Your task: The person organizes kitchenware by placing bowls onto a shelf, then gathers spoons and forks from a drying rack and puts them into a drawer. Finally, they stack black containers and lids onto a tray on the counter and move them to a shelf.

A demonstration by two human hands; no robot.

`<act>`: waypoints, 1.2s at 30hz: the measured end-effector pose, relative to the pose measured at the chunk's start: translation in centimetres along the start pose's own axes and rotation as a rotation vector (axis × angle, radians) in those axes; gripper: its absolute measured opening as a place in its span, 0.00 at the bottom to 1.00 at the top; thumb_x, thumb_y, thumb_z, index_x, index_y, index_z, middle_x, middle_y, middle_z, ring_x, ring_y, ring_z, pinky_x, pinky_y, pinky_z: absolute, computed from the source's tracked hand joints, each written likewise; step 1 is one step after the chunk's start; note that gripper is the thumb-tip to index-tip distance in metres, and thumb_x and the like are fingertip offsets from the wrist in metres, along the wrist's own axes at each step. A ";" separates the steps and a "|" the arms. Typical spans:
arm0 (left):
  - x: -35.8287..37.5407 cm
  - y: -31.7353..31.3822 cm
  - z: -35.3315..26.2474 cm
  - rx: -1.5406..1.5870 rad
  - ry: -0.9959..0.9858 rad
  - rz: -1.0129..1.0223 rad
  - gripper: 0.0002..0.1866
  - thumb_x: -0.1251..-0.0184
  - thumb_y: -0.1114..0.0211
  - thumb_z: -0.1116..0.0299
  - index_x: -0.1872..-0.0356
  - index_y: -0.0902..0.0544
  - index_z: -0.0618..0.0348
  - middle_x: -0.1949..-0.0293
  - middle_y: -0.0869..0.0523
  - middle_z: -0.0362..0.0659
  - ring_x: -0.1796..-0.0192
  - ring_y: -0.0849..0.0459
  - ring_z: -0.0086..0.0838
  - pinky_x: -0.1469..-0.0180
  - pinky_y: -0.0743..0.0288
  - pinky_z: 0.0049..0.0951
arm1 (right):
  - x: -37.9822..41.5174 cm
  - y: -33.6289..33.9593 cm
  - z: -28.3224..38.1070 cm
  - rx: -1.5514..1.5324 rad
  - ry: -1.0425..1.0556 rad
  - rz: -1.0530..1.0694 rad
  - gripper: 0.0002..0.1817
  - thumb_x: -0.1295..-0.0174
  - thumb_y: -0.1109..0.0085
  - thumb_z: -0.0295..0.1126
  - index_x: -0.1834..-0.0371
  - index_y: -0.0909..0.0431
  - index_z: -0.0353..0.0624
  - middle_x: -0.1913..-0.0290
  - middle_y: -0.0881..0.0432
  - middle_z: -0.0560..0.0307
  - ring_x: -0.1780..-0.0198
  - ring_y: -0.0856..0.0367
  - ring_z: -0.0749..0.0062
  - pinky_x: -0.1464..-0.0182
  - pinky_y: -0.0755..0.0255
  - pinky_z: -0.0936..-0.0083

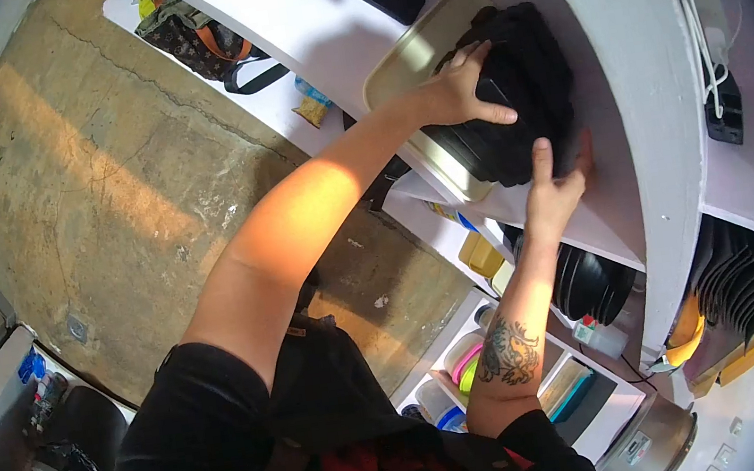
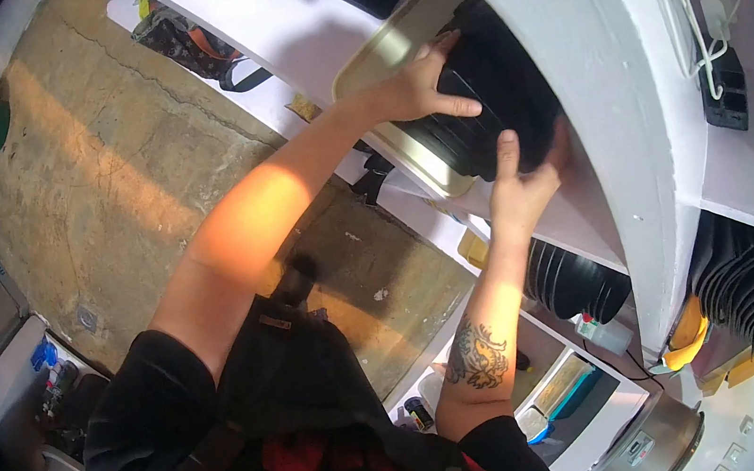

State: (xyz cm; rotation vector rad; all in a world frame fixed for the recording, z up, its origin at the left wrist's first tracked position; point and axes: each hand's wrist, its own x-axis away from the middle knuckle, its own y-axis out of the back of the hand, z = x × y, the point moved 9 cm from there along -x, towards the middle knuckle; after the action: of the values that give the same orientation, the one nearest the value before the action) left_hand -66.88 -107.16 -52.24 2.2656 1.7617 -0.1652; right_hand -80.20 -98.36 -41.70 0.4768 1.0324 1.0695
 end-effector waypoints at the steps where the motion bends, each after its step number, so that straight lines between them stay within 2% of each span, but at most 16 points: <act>1: 0.3 -0.4 -0.3 -0.042 0.029 0.050 0.59 0.65 0.34 0.39 0.39 0.52 0.74 0.38 0.50 0.62 0.34 0.51 0.50 0.35 0.54 0.38 | 0.4 -0.1 0.4 -0.027 0.064 0.013 0.35 0.49 0.40 0.42 0.42 0.40 0.34 0.41 0.39 0.39 0.37 0.46 0.56 0.37 0.54 0.67; 5: 0.3 0.6 -1.2 -0.085 0.056 0.070 0.56 0.58 0.37 0.39 0.39 0.52 0.75 0.40 0.46 0.66 0.34 0.51 0.48 0.34 0.55 0.34 | 2.7 -0.8 0.8 0.009 -0.049 0.085 0.32 0.48 0.40 0.38 0.41 0.41 0.42 0.44 0.43 0.41 0.41 0.43 0.52 0.39 0.51 0.64; 11: 2.1 1.6 -1.1 0.095 0.145 0.116 0.51 0.54 0.38 0.41 0.36 0.52 0.63 0.37 0.49 0.62 0.33 0.54 0.47 0.35 0.54 0.36 | 4.4 -0.4 0.8 -0.027 -0.063 0.141 0.33 0.49 0.40 0.36 0.39 0.42 0.46 0.40 0.49 0.36 0.37 0.51 0.45 0.38 0.54 0.57; 13: 4.0 2.0 0.5 0.189 0.315 -0.022 0.49 0.53 0.38 0.43 0.35 0.53 0.55 0.36 0.51 0.56 0.33 0.54 0.45 0.35 0.54 0.39 | 5.1 0.2 1.4 0.002 -0.042 0.160 0.34 0.51 0.40 0.35 0.39 0.42 0.47 0.38 0.51 0.37 0.37 0.50 0.44 0.38 0.52 0.57; 14: 4.9 2.4 -0.5 0.298 0.349 -0.059 0.50 0.55 0.36 0.44 0.36 0.52 0.60 0.36 0.49 0.56 0.33 0.52 0.44 0.35 0.54 0.37 | 5.5 0.4 1.6 -0.044 -0.083 0.191 0.34 0.52 0.40 0.34 0.39 0.42 0.47 0.38 0.51 0.38 0.37 0.50 0.45 0.38 0.52 0.58; 15: 6.1 2.7 -1.7 0.407 0.381 -0.092 0.51 0.56 0.35 0.45 0.37 0.50 0.65 0.37 0.47 0.57 0.34 0.50 0.42 0.35 0.54 0.35 | 6.0 0.7 2.0 -0.073 -0.087 0.222 0.34 0.52 0.40 0.33 0.39 0.42 0.46 0.38 0.50 0.37 0.37 0.50 0.44 0.38 0.53 0.58; 18: 10.2 2.4 -2.1 0.487 0.480 -0.191 0.46 0.52 0.36 0.48 0.36 0.50 0.57 0.36 0.50 0.56 0.33 0.52 0.43 0.36 0.54 0.36 | 8.0 2.2 4.2 -0.028 -0.005 0.289 0.29 0.51 0.42 0.30 0.42 0.38 0.44 0.43 0.42 0.35 0.39 0.45 0.45 0.39 0.48 0.61; 19: 11.8 1.9 -1.9 0.446 0.493 -0.201 0.44 0.51 0.37 0.49 0.36 0.49 0.56 0.36 0.51 0.56 0.33 0.53 0.44 0.36 0.53 0.37 | 9.2 1.8 4.1 -0.089 -0.113 0.484 0.27 0.50 0.42 0.31 0.45 0.36 0.42 0.46 0.37 0.37 0.42 0.41 0.47 0.41 0.44 0.62; 20: 13.4 1.0 -2.1 0.298 0.456 -0.118 0.42 0.49 0.37 0.53 0.37 0.47 0.60 0.38 0.46 0.55 0.35 0.49 0.42 0.38 0.47 0.36 | 10.7 1.9 4.2 -0.153 -0.224 0.667 0.24 0.50 0.42 0.32 0.48 0.34 0.40 0.49 0.33 0.39 0.45 0.36 0.49 0.44 0.41 0.64; 21: 14.3 0.5 -6.6 0.266 0.390 0.023 0.40 0.48 0.37 0.54 0.39 0.43 0.64 0.41 0.38 0.54 0.37 0.45 0.41 0.40 0.44 0.34 | 11.0 3.6 6.7 -0.265 -0.075 0.669 0.23 0.49 0.42 0.33 0.50 0.33 0.40 0.51 0.31 0.42 0.49 0.33 0.50 0.46 0.38 0.64; 22: 16.2 -1.4 -7.5 0.202 0.565 0.258 0.30 0.43 0.41 0.63 0.41 0.40 0.63 0.44 0.33 0.48 0.41 0.36 0.30 0.40 0.43 0.29 | 11.3 5.9 8.9 -0.362 0.078 0.664 0.21 0.49 0.42 0.35 0.52 0.31 0.40 0.53 0.29 0.45 0.53 0.30 0.52 0.49 0.36 0.65; 25: 16.3 -3.8 -19.8 0.340 0.584 0.703 0.27 0.42 0.41 0.65 0.43 0.37 0.62 0.49 0.29 0.45 0.46 0.31 0.28 0.44 0.38 0.27 | 12.4 11.5 10.0 -0.377 -0.242 1.005 0.19 0.47 0.45 0.35 0.51 0.30 0.45 0.55 0.28 0.50 0.56 0.27 0.57 0.52 0.33 0.71; 28: 13.9 -5.9 -31.7 0.334 0.416 0.940 0.25 0.42 0.42 0.68 0.43 0.36 0.60 0.50 0.27 0.42 0.47 0.30 0.26 0.47 0.35 0.26 | 8.4 20.6 9.6 -0.462 -0.121 0.681 0.19 0.48 0.44 0.31 0.51 0.29 0.44 0.56 0.28 0.52 0.55 0.27 0.64 0.54 0.32 0.73; 29: 11.7 -6.1 -35.6 0.304 0.283 0.908 0.24 0.41 0.42 0.68 0.45 0.35 0.62 0.52 0.26 0.43 0.50 0.28 0.26 0.49 0.34 0.25 | 6.9 24.2 8.9 -0.652 -0.234 0.498 0.16 0.50 0.42 0.26 0.56 0.27 0.43 0.59 0.26 0.56 0.54 0.26 0.68 0.52 0.33 0.75; 32: 6.6 -8.6 -46.2 0.338 0.095 0.821 0.21 0.43 0.40 0.69 0.48 0.31 0.62 0.56 0.24 0.43 0.54 0.25 0.25 0.52 0.33 0.24 | 2.1 37.1 6.7 -0.343 -0.051 0.077 0.13 0.50 0.44 0.21 0.60 0.25 0.41 0.61 0.24 0.60 0.57 0.25 0.73 0.55 0.31 0.78; 36: 1.8 -15.4 -56.9 0.090 -0.317 0.830 0.20 0.47 0.43 0.79 0.51 0.28 0.61 0.58 0.23 0.44 0.57 0.24 0.26 0.55 0.31 0.24 | -0.7 53.4 -0.3 -0.587 -0.047 -0.587 0.15 0.42 0.47 0.28 0.53 0.30 0.35 0.58 0.25 0.56 0.60 0.26 0.76 0.58 0.31 0.81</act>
State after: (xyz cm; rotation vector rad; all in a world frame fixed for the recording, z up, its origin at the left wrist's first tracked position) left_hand -85.37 -86.19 -0.30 2.6401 0.5907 -0.4027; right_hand -106.45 -75.38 -1.29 -0.2678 0.7003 0.7689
